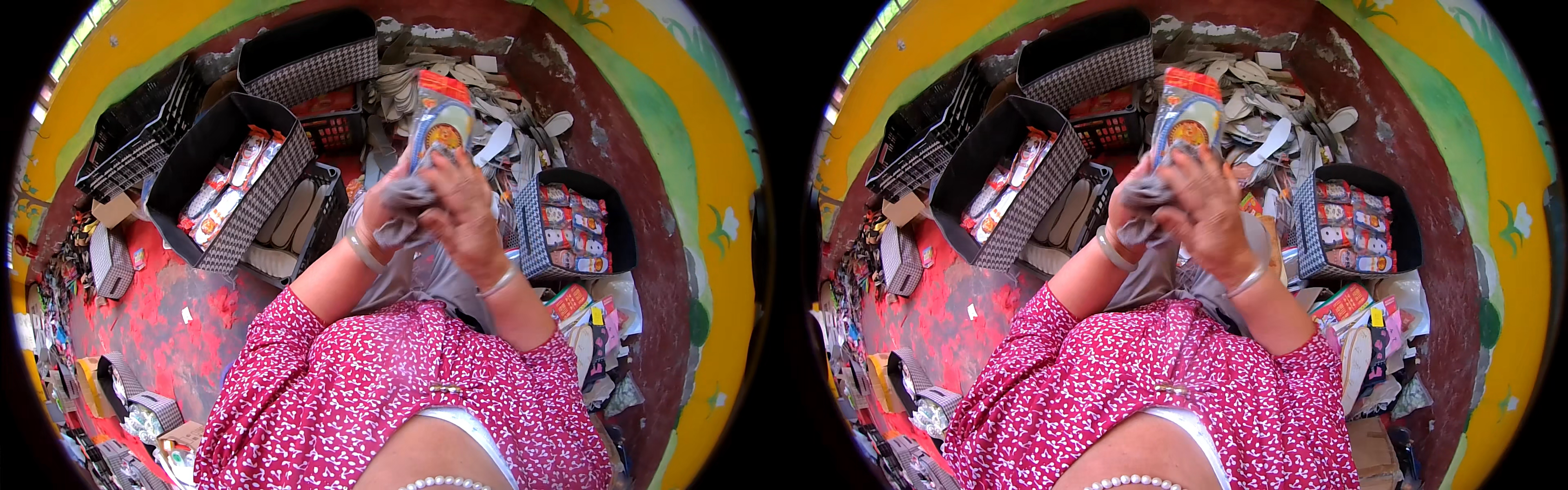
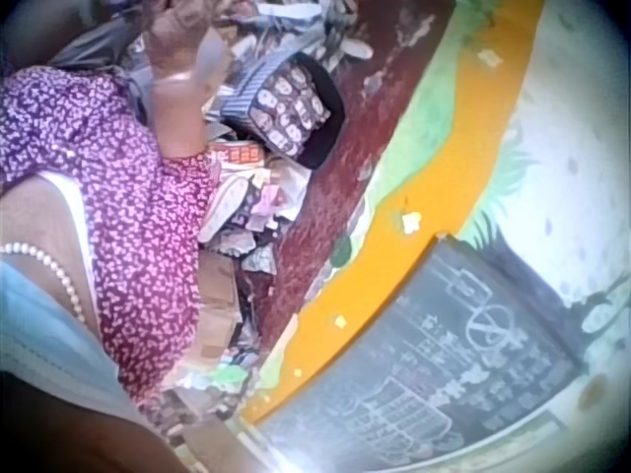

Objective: The person wipes shoe insoles with a cloth, places them into plastic bags, and puts the bags into a basket.

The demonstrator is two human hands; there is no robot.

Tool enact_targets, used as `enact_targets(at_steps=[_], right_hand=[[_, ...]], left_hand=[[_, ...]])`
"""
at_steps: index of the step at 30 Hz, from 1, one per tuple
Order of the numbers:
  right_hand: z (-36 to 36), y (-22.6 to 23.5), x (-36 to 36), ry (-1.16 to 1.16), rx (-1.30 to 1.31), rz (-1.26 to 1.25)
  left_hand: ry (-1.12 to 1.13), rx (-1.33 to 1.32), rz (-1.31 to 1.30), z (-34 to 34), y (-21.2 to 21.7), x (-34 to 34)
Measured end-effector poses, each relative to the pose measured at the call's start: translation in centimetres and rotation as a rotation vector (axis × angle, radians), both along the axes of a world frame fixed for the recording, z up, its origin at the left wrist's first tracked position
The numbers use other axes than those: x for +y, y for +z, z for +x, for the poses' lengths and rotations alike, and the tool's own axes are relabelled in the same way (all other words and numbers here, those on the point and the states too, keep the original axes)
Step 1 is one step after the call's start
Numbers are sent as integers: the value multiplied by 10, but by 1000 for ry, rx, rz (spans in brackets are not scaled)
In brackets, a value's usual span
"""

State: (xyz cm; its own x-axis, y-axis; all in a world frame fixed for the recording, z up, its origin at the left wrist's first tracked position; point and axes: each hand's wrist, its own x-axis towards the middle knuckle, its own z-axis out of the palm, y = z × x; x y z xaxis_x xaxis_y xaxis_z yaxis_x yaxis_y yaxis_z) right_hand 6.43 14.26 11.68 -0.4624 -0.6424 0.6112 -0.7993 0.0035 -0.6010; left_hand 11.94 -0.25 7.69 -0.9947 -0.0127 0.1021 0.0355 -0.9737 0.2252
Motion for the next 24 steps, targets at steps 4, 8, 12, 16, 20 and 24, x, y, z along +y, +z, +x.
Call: enact_targets(at_steps=[4, 8, 12, 16, 20, 24], right_hand=[[18, -11, -4, -183, 313, 169], [6, -12, -9, -201, 318, 22], [-5, -4, -11, -266, 270, -56], [0, -9, -13, -161, 190, -88], [8, -19, -8, -70, 118, -56], [5, -12, -6, -46, 222, -18]], left_hand=[[48, -6, -43, 5, 19, 15], [-68, 6, 36, 8, 3, 17], [-9, -1, -165, 14, 1, 23], [-22, 89, -47, 10, 0, 18], [41, -48, -138, 9, 22, 18], [48, -38, -164, 9, 16, 17]])
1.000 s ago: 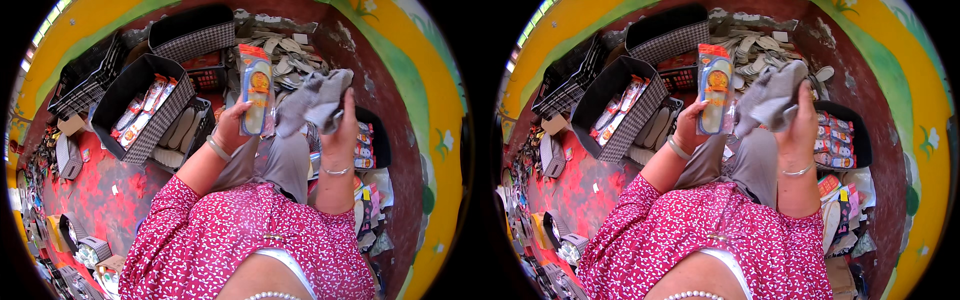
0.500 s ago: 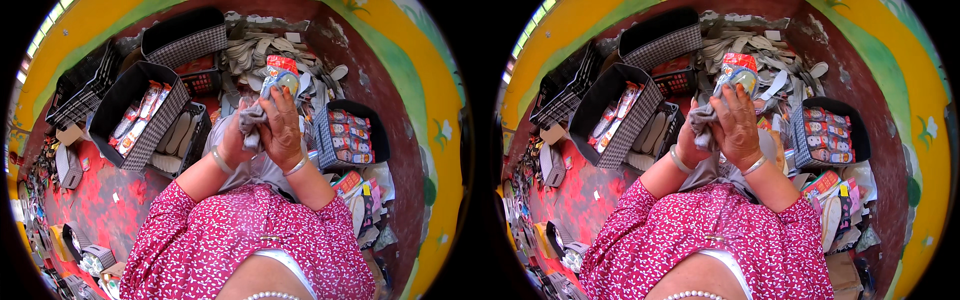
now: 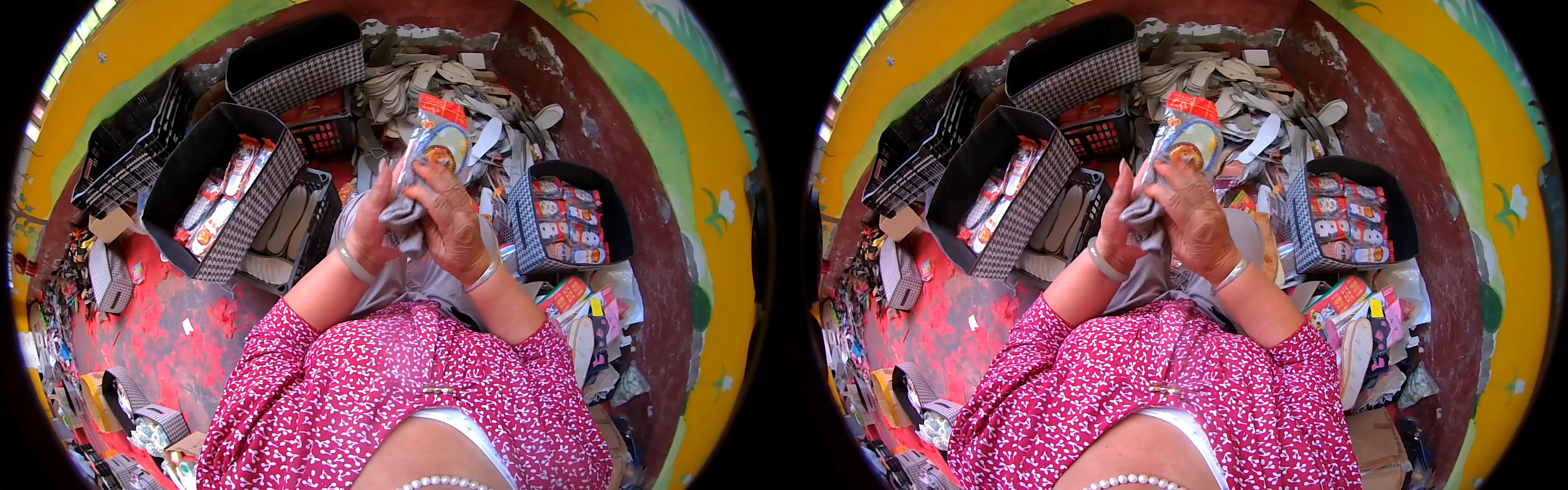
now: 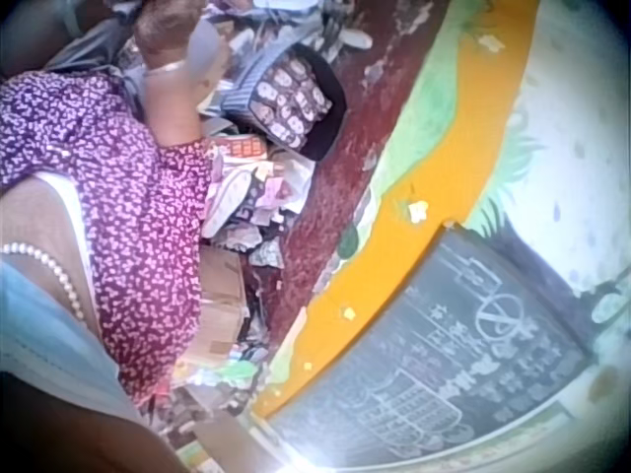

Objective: The person wipes shoe insoles with a cloth, places them into plastic bags, and puts the bags into a basket.

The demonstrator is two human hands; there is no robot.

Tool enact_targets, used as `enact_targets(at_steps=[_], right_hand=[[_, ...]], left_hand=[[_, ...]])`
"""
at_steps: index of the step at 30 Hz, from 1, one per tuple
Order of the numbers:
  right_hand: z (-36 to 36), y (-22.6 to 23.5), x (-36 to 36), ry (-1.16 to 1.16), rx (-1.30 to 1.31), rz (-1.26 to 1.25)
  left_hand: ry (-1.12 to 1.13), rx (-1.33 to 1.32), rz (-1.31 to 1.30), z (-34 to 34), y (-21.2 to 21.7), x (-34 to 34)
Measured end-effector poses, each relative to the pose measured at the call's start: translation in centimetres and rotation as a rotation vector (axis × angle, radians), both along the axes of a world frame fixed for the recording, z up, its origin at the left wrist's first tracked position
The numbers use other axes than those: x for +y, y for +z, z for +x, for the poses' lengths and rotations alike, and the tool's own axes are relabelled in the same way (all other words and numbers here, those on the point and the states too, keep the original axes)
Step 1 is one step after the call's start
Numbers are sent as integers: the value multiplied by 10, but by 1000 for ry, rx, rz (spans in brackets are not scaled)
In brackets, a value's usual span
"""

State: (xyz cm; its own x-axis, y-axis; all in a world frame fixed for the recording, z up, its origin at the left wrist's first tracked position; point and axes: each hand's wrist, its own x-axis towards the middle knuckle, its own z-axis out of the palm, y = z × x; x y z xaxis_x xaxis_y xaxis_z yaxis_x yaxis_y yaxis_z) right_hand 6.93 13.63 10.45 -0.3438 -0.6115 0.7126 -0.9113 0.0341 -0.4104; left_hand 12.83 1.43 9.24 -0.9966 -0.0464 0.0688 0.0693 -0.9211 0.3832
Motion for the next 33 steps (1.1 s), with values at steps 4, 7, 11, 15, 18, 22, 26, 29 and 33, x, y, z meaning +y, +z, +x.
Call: enact_targets(at_steps=[4, 7, 11, 15, 18, 22, 26, 29, 33], right_hand=[[-23, 13, 1, -133, 46, -51], [-43, 21, 1, -163, -91, -163], [-46, 22, 3, -169, -141, -154], [-7, 25, 1, 15, -86, 14], [-10, 22, 1, 24, 45, 26], [-35, 26, 6, -154, 85, -109], [-80, 11, 22, -272, -360, -278], [-93, 12, 35, -208, -751, -442], [-69, 23, 27, -166, -439, -384]], left_hand=[[-126, 61, -24, 5, -11, 0], [-89, 29, -89, 9, 7, 11], [-123, -30, -250, 12, 3, 10], [-41, -50, -245, 9, -36, -1], [-84, 124, -312, 15, -31, -6], [-157, -16, -442, 16, 3, 3], [-157, 52, -285, 15, 5, 4], [-86, 52, -261, 8, 0, 1], [-73, 40, -271, -1, -8, -3]])
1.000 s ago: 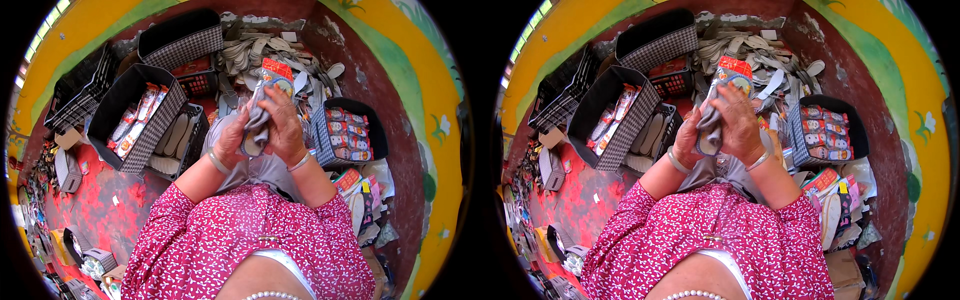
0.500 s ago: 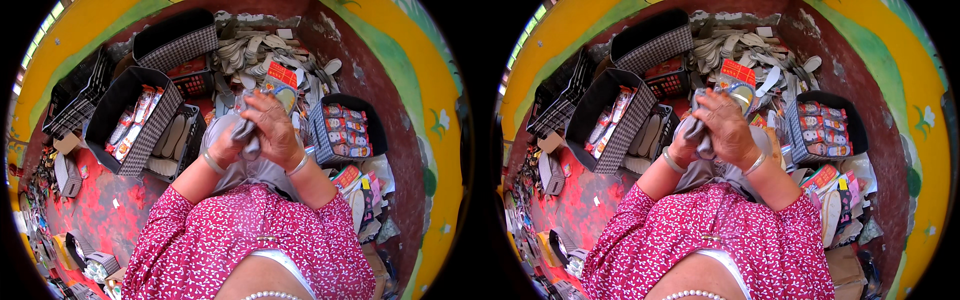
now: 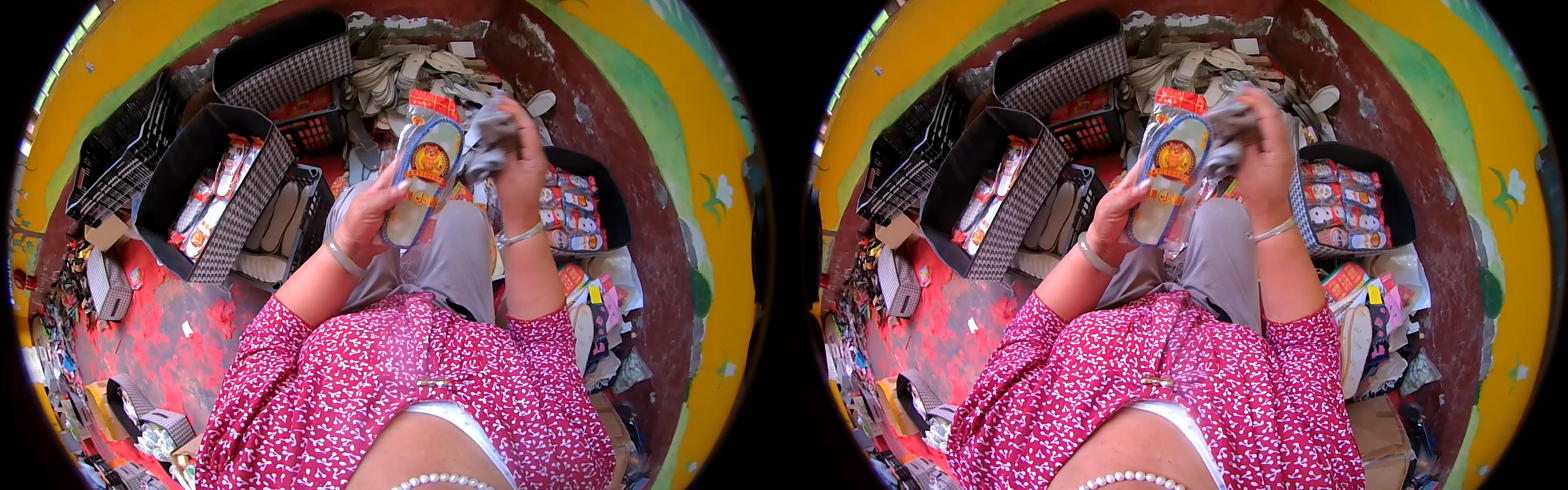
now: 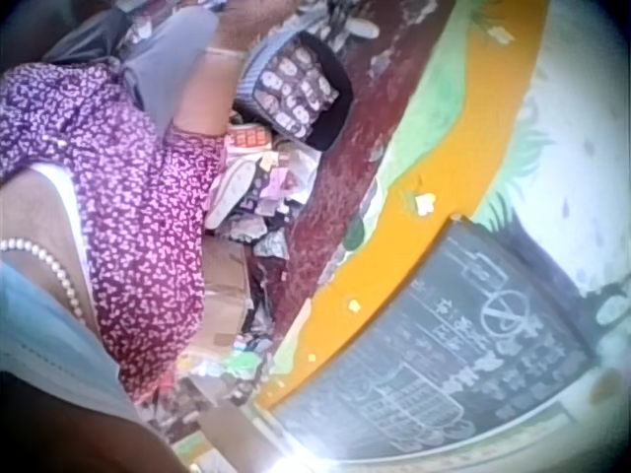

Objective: The person wipes shoe insoles with a cloth, places them into plastic bags, and puts the bags into a basket.

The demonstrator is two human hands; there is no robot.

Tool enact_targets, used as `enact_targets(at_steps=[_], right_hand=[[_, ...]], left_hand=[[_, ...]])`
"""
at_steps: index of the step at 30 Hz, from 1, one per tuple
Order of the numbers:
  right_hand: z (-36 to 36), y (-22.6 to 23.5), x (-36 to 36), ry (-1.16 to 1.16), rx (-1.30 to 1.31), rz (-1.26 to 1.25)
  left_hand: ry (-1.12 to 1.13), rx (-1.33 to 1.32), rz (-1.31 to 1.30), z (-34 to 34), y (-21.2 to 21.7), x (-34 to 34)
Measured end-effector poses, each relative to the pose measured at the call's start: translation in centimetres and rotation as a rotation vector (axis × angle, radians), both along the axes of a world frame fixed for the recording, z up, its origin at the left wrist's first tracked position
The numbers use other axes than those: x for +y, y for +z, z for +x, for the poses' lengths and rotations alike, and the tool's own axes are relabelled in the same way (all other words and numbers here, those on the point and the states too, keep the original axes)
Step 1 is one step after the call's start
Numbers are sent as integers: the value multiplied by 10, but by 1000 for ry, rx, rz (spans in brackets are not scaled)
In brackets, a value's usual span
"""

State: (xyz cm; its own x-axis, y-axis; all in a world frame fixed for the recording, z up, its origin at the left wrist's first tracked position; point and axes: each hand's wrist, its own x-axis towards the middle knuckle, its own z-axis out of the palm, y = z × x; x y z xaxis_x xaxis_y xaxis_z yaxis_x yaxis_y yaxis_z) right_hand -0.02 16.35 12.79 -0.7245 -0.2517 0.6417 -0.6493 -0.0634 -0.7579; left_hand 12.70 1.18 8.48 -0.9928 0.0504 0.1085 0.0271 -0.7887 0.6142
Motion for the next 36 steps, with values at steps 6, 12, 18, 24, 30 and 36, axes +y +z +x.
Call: enact_targets(at_steps=[6, 12, 18, 24, 30, 36], right_hand=[[41, -32, -33, 124, 330, 359], [85, -37, -32, 450, 290, 360], [99, -35, -34, 650, 278, 319], [99, -32, -24, 887, -68, 289], [36, -58, 15, 765, -899, -225], [46, -31, 10, 755, -1074, -15]], left_hand=[[80, -225, 424, -10, -11, 1], [158, -68, 330, -10, -18, -27], [247, -61, 195, -11, -20, -36], [357, 8, 420, -13, -12, -53], [472, 114, 268, -4, 7, -64], [403, 136, 109, -4, 24, -39]])
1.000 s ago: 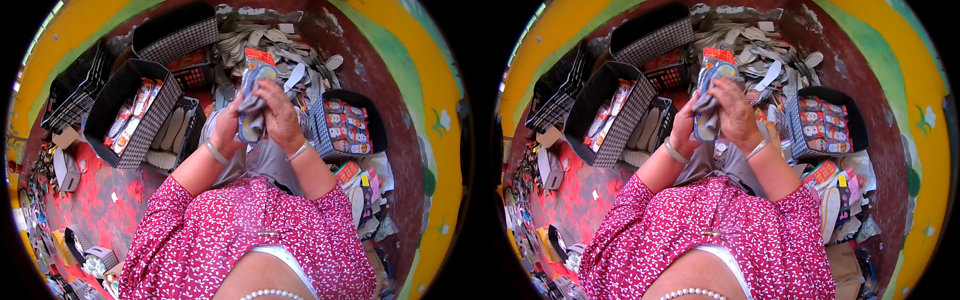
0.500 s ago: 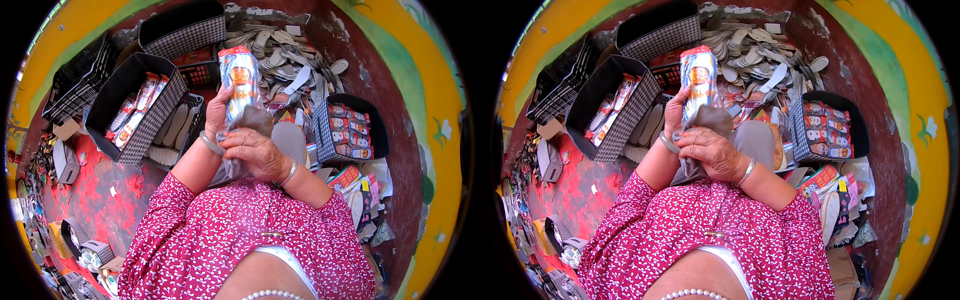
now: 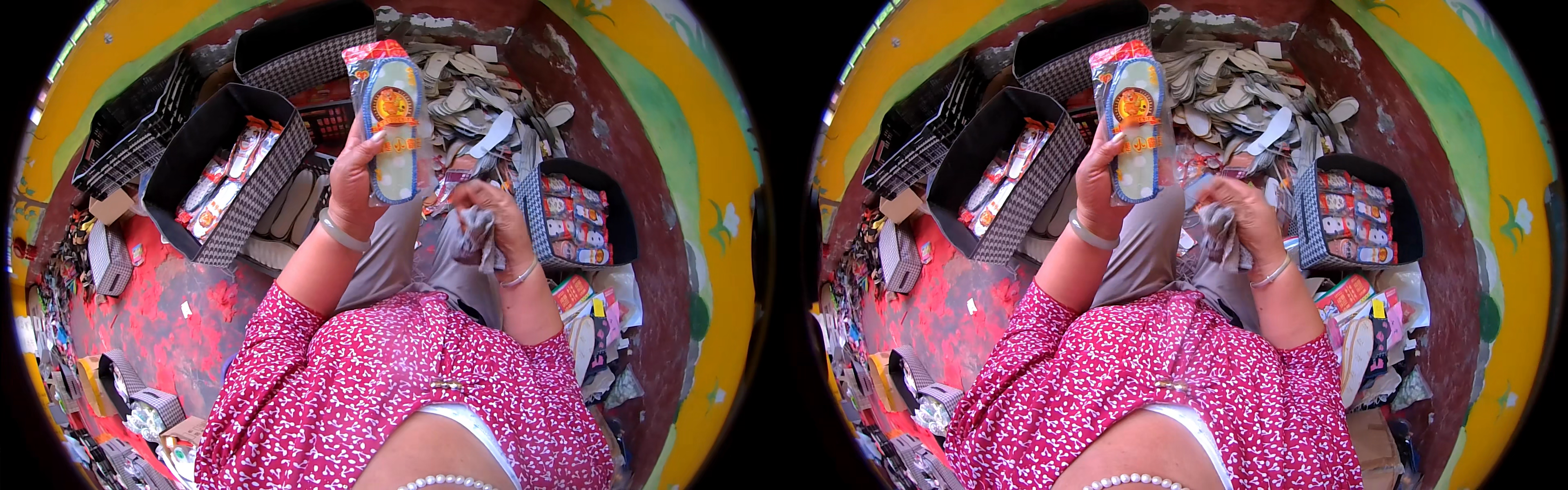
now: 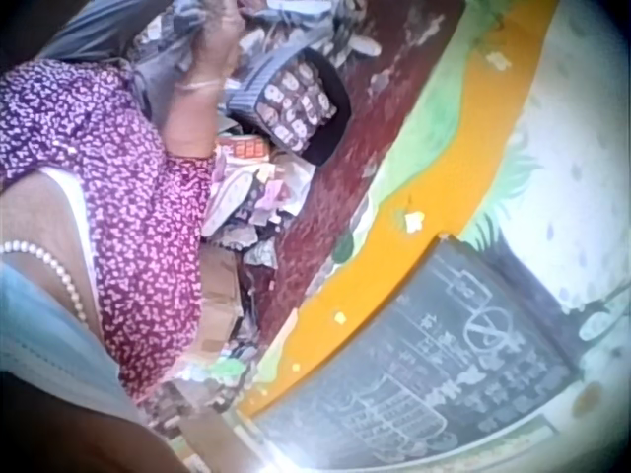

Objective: The person wipes shoe insoles with a cloth, places them into plastic bags, and puts the bags into a basket.

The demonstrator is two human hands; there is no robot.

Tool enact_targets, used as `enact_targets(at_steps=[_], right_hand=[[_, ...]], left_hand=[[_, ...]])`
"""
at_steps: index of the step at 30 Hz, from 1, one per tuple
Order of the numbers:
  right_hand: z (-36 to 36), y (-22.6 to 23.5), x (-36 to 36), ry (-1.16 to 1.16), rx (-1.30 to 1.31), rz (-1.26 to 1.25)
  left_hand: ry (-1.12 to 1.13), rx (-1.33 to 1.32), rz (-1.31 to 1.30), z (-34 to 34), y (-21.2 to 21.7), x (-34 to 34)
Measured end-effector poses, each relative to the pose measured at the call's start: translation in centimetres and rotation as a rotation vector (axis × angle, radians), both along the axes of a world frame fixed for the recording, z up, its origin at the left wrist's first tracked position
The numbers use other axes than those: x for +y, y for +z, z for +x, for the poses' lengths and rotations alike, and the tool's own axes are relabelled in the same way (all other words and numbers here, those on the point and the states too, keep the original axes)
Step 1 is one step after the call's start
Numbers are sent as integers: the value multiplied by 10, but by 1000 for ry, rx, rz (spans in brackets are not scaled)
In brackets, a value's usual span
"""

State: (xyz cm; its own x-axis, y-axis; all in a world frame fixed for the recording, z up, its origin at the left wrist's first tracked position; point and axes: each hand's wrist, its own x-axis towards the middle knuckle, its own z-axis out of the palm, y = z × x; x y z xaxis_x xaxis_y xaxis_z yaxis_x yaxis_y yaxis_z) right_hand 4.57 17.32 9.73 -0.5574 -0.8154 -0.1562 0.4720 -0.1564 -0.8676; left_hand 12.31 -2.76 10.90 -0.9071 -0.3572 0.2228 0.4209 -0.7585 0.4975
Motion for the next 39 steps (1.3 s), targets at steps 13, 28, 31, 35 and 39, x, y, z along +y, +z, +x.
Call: enact_targets(at_steps=[13, 28, 31, 35, 39], right_hand=[[21, 9, -16, -293, 288, 83], [-2, 46, 2, -436, 317, 33], [-1, 63, -10, -587, 97, -330], [27, 19, -31, -373, 1571, 201], [31, -2, -34, -351, 1684, 327]], left_hand=[[164, -160, -220, -16, -6, 31], [-226, -210, 269, -21, -32, 25], [-313, -132, 353, -22, -34, 32], [-468, -51, 519, -16, -32, 44], [-475, 14, 294, -20, -51, 51]])
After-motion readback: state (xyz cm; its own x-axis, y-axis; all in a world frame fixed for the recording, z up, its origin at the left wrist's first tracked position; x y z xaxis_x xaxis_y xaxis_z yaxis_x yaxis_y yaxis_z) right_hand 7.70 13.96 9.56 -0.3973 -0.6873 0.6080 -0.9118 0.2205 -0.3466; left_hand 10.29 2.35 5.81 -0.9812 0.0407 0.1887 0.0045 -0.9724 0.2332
